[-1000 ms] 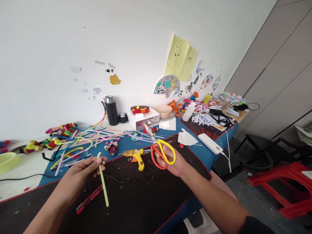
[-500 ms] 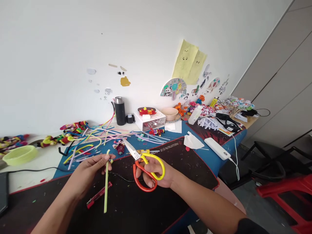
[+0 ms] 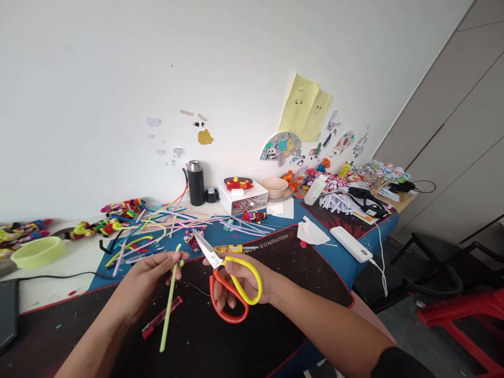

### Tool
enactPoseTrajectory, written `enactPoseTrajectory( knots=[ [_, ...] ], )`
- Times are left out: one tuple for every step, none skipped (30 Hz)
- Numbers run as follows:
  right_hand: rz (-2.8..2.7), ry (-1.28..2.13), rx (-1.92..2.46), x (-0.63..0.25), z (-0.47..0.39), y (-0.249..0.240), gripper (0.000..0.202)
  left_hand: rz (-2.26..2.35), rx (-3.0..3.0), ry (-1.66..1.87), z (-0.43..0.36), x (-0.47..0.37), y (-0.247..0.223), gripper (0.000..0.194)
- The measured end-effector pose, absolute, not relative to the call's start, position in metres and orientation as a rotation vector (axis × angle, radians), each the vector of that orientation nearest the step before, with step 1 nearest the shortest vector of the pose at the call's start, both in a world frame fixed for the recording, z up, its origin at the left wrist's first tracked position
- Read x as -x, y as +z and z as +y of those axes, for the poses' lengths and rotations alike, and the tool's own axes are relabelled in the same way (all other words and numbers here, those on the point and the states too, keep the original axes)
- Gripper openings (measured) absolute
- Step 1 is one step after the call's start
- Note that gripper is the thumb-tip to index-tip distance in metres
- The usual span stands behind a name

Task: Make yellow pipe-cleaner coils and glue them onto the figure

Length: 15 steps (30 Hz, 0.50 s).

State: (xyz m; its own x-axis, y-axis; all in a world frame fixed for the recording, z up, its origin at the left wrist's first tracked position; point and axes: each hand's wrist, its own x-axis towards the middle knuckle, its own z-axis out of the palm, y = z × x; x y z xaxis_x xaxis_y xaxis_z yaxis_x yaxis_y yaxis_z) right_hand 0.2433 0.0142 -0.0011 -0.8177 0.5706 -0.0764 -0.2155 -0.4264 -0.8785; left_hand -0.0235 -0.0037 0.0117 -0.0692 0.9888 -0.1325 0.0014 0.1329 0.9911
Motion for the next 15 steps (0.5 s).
enactPoseTrajectory(
  knots=[
    [-1.316, 2.244, 0.523, -0.245, 0.016, -0.001, 0.094, 1.326, -1.083, 1.154, -0.004, 0.023, 0.014, 0.047],
    [-1.318, 2.24, 0.537, -0.247, 0.018, -0.003, 0.092, 1.327, -1.082, 1.152, -0.004, 0.022, 0.015, 0.046],
    [-1.32, 2.243, 0.544, -0.249, 0.019, -0.004, 0.091, 1.327, -1.075, 1.15, -0.004, 0.021, 0.017, 0.046],
    [-1.323, 2.252, 0.541, -0.25, 0.021, -0.005, 0.091, 1.327, -1.063, 1.149, -0.005, 0.021, 0.018, 0.046],
    [-1.328, 2.262, 0.527, -0.251, 0.022, -0.006, 0.092, 1.326, -1.048, 1.15, -0.005, 0.02, 0.018, 0.046],
    [-1.335, 2.272, 0.508, -0.252, 0.023, -0.006, 0.093, 1.325, -1.031, 1.151, -0.005, 0.02, 0.018, 0.048],
    [-1.343, 2.279, 0.49, -0.252, 0.023, -0.005, 0.095, 1.326, -1.016, 1.152, -0.005, 0.02, 0.018, 0.049],
    [-1.353, 2.281, 0.476, -0.253, 0.024, -0.003, 0.097, 1.327, -1.004, 1.156, -0.005, 0.021, 0.017, 0.051],
    [-1.364, 2.28, 0.471, -0.253, 0.024, -0.001, 0.098, 1.326, -0.997, 1.159, -0.005, 0.021, 0.016, 0.052],
    [-1.376, 2.284, 0.472, -0.253, 0.024, 0.002, 0.098, 1.323, -0.995, 1.162, -0.005, 0.022, 0.014, 0.054],
    [-1.387, 2.291, 0.478, -0.253, 0.025, 0.006, 0.097, 1.317, -0.993, 1.164, -0.004, 0.023, 0.013, 0.055],
    [-1.398, 2.303, 0.486, -0.253, 0.026, 0.009, 0.097, 1.311, -0.99, 1.167, -0.004, 0.024, 0.011, 0.055],
    [-1.409, 2.318, 0.492, -0.253, 0.026, 0.012, 0.096, 1.304, -0.985, 1.17, -0.004, 0.025, 0.01, 0.056],
    [-1.421, 2.323, 0.502, -0.253, 0.027, 0.014, 0.096, 1.296, -0.976, 1.171, -0.004, 0.025, 0.009, 0.057],
    [-1.434, 2.316, 0.517, -0.253, 0.028, 0.015, 0.096, 1.29, -0.966, 1.172, -0.003, 0.026, 0.008, 0.057]
  ],
)
